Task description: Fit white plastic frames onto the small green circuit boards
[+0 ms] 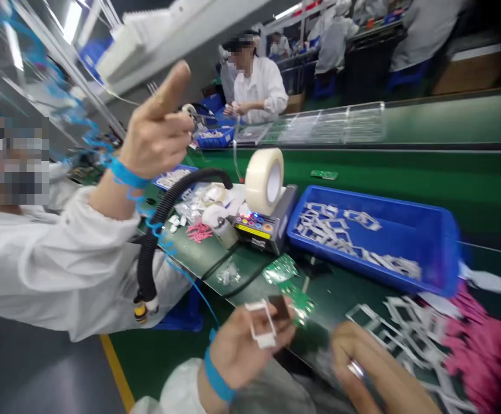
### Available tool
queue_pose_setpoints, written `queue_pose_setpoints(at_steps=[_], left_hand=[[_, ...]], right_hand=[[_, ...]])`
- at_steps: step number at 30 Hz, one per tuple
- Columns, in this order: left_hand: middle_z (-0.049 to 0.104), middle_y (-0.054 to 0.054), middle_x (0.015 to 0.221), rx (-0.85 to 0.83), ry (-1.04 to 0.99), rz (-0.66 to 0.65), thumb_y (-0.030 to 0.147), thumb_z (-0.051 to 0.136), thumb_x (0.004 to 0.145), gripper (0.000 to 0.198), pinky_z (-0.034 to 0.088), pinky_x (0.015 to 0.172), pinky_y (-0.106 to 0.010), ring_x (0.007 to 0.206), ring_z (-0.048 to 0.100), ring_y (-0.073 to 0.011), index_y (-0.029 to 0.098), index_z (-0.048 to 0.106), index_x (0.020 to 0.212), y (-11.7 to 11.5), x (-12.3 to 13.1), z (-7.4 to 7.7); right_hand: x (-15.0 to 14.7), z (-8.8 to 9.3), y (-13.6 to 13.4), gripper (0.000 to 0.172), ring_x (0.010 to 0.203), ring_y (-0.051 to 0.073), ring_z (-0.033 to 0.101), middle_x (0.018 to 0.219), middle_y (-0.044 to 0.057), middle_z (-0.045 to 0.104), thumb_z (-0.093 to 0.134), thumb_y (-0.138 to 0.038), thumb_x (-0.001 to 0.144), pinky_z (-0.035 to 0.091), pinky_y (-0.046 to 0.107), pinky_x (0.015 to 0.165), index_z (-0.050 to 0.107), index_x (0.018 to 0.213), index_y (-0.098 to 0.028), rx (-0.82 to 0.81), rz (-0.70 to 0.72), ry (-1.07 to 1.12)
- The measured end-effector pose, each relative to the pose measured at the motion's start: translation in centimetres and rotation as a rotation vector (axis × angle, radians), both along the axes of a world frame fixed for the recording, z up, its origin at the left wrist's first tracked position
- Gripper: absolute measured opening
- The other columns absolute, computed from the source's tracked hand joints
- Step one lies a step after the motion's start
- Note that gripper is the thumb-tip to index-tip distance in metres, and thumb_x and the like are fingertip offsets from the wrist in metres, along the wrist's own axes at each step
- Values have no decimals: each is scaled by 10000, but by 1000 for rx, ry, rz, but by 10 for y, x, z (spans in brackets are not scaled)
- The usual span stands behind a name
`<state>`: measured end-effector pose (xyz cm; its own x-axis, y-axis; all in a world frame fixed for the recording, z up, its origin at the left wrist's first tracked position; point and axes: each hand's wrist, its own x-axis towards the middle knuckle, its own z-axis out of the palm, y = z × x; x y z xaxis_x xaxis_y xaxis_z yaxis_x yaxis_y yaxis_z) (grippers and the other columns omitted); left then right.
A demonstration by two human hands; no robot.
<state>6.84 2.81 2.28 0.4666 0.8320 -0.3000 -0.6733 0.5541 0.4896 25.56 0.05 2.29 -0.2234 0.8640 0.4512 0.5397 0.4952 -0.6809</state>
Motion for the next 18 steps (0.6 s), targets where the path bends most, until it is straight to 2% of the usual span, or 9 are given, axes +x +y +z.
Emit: queue_pose_setpoints(at_steps=[2,4,7,9,12,13,15,18], left_hand=[[664,-98,1152,-49,-73,-27,411,732,680,314,344,1040,-404,1104,570,-235,152,737,858,-1,-4,7],[653,-95,1186,-65,-137,-77,415,712,702,317,354,1036,-382,1117,567,-230,155,733,883,-2,-6,12],[659,-100,1180,-47,-184,-135,417,696,719,327,391,1006,-355,1107,579,-227,149,728,904,-6,-5,19],[661,-105,1175,-15,-172,-141,413,695,721,327,402,999,-359,1106,579,-232,142,726,902,-11,-5,23],[655,-102,1181,57,-115,-142,405,687,730,320,408,997,-388,1107,574,-249,145,723,914,-16,-6,27],[651,-98,1186,82,-98,-146,402,681,736,312,410,995,-391,1108,572,-253,152,723,918,-18,-7,28],[646,-89,1190,116,-69,-163,393,678,740,293,420,978,-380,1096,579,-253,167,725,920,-20,-8,30],[676,-98,1109,120,-22,-192,420,688,720,316,437,937,-373,1036,608,-251,173,726,914,-20,-9,33]], right_hand=[[1,-4,-1,235,576,142,569,646,15,563,410,-153,875,453,239,514,506,670,-216,-115,-42,-227],[-2,-19,3,290,504,154,545,570,24,548,428,-52,802,417,261,482,491,567,-209,-170,-94,-452],[-4,-33,11,327,474,157,534,540,44,547,426,11,755,385,269,461,505,523,-205,-224,-163,-607],[-2,-22,13,246,556,159,571,639,47,585,450,-49,807,422,263,503,563,643,-194,-240,-161,-562],[-1,18,12,98,779,174,603,858,55,616,460,-201,889,486,288,658,557,902,-197,-155,-128,-260],[-2,31,11,113,856,184,598,926,62,616,475,-242,893,491,306,713,539,978,-204,-109,-88,-160],[-6,50,9,251,970,208,574,1029,76,611,540,-298,868,486,342,794,501,1102,-216,-45,34,-80],[-13,57,10,425,1028,232,556,1064,79,617,631,-317,806,466,386,861,468,1186,-217,-49,174,-122]])
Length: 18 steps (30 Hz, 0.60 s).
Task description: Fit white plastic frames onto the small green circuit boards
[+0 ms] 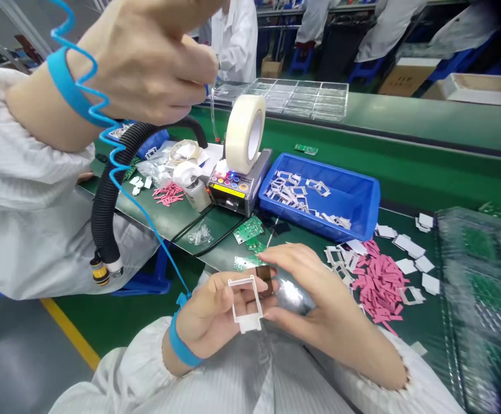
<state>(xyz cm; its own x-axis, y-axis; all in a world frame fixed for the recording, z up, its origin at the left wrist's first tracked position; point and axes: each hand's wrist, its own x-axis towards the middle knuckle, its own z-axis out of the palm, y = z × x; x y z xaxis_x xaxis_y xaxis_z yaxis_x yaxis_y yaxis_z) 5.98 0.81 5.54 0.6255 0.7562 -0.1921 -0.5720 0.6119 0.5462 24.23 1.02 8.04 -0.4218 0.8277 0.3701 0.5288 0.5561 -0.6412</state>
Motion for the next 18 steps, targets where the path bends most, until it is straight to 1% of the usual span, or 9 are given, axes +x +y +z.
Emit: queue_pose_setpoints(at_steps=[3,7,10,12,14,15,16,17,18], left_hand=[[701,-108,1024,-6,22,-4,449,690,706,335,432,925,-413,989,626,-263,184,727,908,0,0,1],[672,-105,1116,-7,-6,9,442,684,715,322,414,954,-427,1040,605,-277,184,729,903,-1,0,1],[672,-99,1125,-16,-65,0,435,663,740,321,394,994,-415,1080,591,-264,172,725,913,-1,0,1],[684,-93,1107,-16,-103,-15,427,653,753,314,395,1001,-403,1094,590,-252,174,719,927,0,1,1],[675,-85,1139,-3,-105,-21,444,664,737,325,401,1000,-408,1123,576,-255,196,710,943,2,2,-2],[666,-81,1162,19,-76,-4,466,671,722,346,411,989,-424,1120,579,-262,211,704,954,3,3,-5],[670,-78,1158,65,-17,43,485,678,705,369,427,971,-442,1094,595,-268,227,699,967,4,2,-8],[687,-74,1125,141,76,116,491,695,681,392,439,956,-459,1055,616,-271,240,694,981,5,2,-13],[714,-68,1061,252,197,209,484,719,652,415,439,956,-475,1008,637,-272,247,692,991,6,1,-18]], right_hand=[[-4,-7,3,432,1006,234,564,1028,70,634,651,-288,787,441,423,893,476,1175,-214,-8,-2,-17],[-2,-16,4,381,980,217,577,1032,57,635,634,-259,798,449,412,879,501,1153,-230,-15,-25,60],[0,-21,3,296,926,206,589,959,40,638,622,-220,794,465,386,830,541,1078,-237,-25,-46,154],[0,-24,3,266,880,213,587,893,36,628,632,-231,779,454,406,823,555,1033,-233,11,-62,212],[1,-25,3,253,859,226,575,868,39,616,636,-262,768,421,448,849,558,1007,-232,80,-98,243],[2,-24,2,245,862,232,570,871,42,612,631,-277,769,407,461,857,558,998,-233,99,-126,250],[3,-22,1,229,868,234,565,876,45,609,623,-289,774,403,460,854,557,987,-235,97,-156,251],[4,-18,-2,205,871,233,563,877,45,607,616,-301,782,406,449,842,556,967,-238,73,-180,246],[4,-13,-4,180,865,228,564,869,42,607,611,-311,789,414,430,822,552,943,-240,36,-194,234]])
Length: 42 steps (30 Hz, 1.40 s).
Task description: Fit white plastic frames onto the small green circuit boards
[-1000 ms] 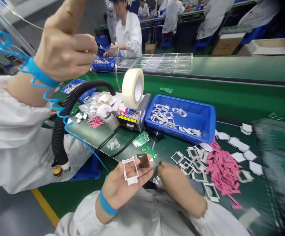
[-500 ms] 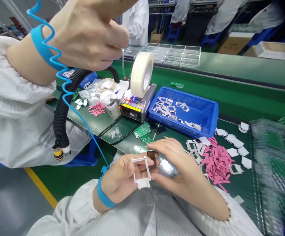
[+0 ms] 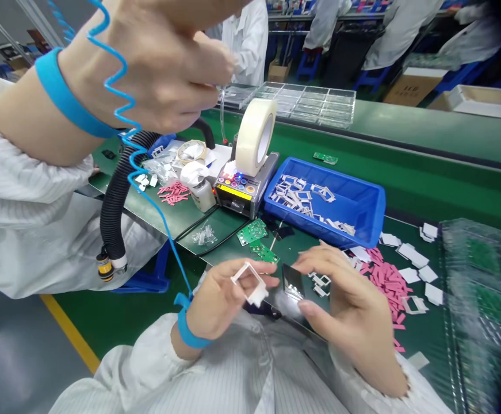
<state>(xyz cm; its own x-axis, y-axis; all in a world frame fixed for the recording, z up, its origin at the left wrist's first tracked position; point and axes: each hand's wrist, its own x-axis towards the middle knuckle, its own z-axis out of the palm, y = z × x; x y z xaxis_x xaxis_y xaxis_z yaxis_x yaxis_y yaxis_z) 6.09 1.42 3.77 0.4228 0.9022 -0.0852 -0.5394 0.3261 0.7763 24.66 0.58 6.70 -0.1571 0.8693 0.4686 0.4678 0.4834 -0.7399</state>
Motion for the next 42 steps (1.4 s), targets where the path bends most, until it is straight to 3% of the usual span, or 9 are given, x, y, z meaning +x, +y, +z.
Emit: queue_pose_setpoints(at_steps=[4,8,13,24,27,29,34,38,42], left_hand=[[757,-23,888,501,485,262,354,765,638,398,298,1091,-502,935,671,-250,259,680,1015,-1,-3,-20],[728,-14,1035,753,546,318,230,730,703,436,228,1127,-525,944,679,-223,289,572,1105,-5,0,-33],[704,-38,1101,815,549,399,184,720,710,444,233,1122,-553,1006,660,-235,273,501,1085,-7,7,-41],[697,-30,1108,917,667,542,102,735,651,541,259,1105,-577,1001,660,-244,266,507,1113,-6,11,-47],[706,-12,1080,777,668,612,87,716,668,476,245,1117,-543,993,660,-234,268,552,1076,-10,17,-49],[719,-10,1021,570,621,605,107,715,676,368,278,1102,-507,1000,654,-229,254,588,989,-12,22,-48],[716,-8,932,-60,229,335,286,742,677,232,500,850,-333,901,662,-180,222,597,847,-7,29,-49],[701,-34,986,-266,19,35,354,752,665,301,473,907,-334,909,640,-164,202,629,894,1,22,-54],[699,-19,826,-370,-42,-107,433,714,692,358,496,840,-350,751,622,-139,210,652,965,0,14,-58]], right_hand=[[-7,18,-12,149,786,206,572,797,14,611,630,-311,768,396,424,819,526,846,-238,-98,1,-147],[-19,18,-16,189,766,208,567,761,4,607,672,-294,713,334,485,891,508,777,-226,-111,-76,-297],[-26,12,-15,223,758,207,564,732,-9,609,702,-301,670,299,504,925,508,746,-219,-58,-179,-328],[-29,6,-12,186,738,193,557,709,-17,602,664,-315,702,276,513,956,508,708,-214,-83,-218,-343],[-34,1,-7,255,747,198,549,694,-19,574,705,-355,695,294,521,948,499,710,-206,-118,-208,-377],[-39,-1,-3,292,775,207,548,720,-9,569,719,-398,693,300,528,952,504,718,-202,-176,-205,-422],[-35,-6,-1,411,877,230,552,872,43,596,640,-563,732,334,501,946,540,882,-193,-302,-203,-493],[20,-7,-4,293,843,197,570,876,23,628,544,-487,841,388,378,838,565,902,-202,-444,-301,-501],[101,-25,3,224,774,196,581,866,68,652,470,-351,881,368,297,661,604,845,-175,-671,-737,-574]])
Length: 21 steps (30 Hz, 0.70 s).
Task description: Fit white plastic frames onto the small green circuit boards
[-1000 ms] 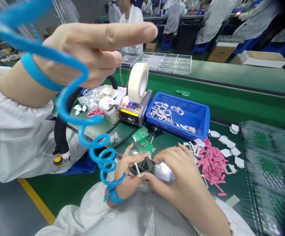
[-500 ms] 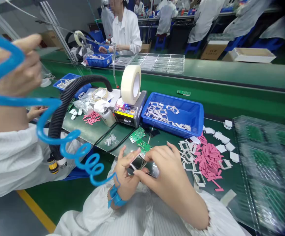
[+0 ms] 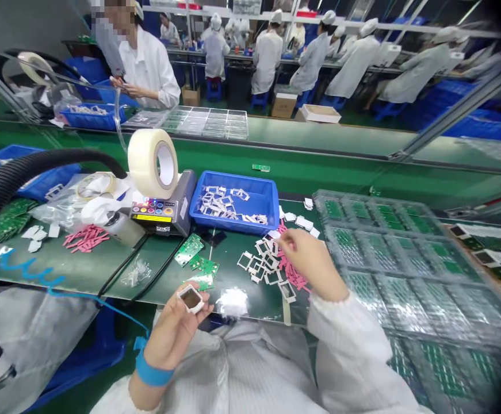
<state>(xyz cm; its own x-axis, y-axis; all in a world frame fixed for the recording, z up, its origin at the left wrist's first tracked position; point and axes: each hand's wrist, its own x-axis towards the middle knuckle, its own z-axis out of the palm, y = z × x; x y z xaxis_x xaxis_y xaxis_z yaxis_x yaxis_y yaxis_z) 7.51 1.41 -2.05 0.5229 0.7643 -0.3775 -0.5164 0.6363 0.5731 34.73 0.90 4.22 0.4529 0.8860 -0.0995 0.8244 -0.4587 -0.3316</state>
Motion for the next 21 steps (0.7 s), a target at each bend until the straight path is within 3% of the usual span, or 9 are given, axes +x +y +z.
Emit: queue_pose_setpoints(at_steps=[3,6,8,11,14,17,19,21], left_hand=[[687,-21,810,-32,-20,-12,451,665,737,367,499,781,-332,705,595,-125,206,656,1010,-5,2,0],[697,-35,845,-25,-19,-47,431,711,698,401,486,779,-324,709,598,-125,198,654,1020,-7,5,3],[706,-46,850,-8,-9,-66,407,747,664,395,479,779,-317,735,613,-136,190,659,983,-6,5,5],[715,-58,834,10,-14,-86,394,761,650,362,473,788,-314,779,634,-156,179,661,924,-3,0,8],[713,-59,787,28,-69,-128,423,756,645,396,469,822,-326,776,646,-164,157,664,923,-1,-3,12],[722,-79,851,23,-174,-195,433,760,634,412,473,861,-356,840,662,-195,145,673,915,-1,-4,20],[703,-126,1035,3,-253,-250,433,743,658,385,470,890,-383,976,647,-243,144,678,903,-1,-4,27],[654,-147,1165,1,-334,-302,439,726,677,367,468,902,-398,1064,614,-278,146,685,893,-2,-6,35]], right_hand=[[37,-29,16,263,714,205,579,785,108,653,487,-362,855,342,289,591,611,787,-140,-15,-139,4],[50,-56,30,211,649,199,565,679,87,637,601,-346,763,341,289,572,599,687,-150,-3,-169,57],[54,-62,34,172,622,199,558,632,71,621,626,-296,726,346,295,568,580,626,-163,35,-183,92],[55,-51,29,158,613,210,569,632,73,616,603,-259,734,374,317,580,554,608,-176,153,-217,144],[40,-22,12,129,655,201,606,766,72,647,536,-313,816,433,313,593,573,821,-189,306,-199,233],[1,8,-3,111,631,150,614,833,36,660,567,-348,837,474,262,540,571,874,-243,535,48,594],[-32,20,-8,111,651,140,623,824,21,667,649,-343,795,495,245,531,599,807,-245,632,385,919],[-59,24,-7,137,701,145,635,808,20,669,685,-354,769,517,251,563,630,789,-230,600,686,1118]])
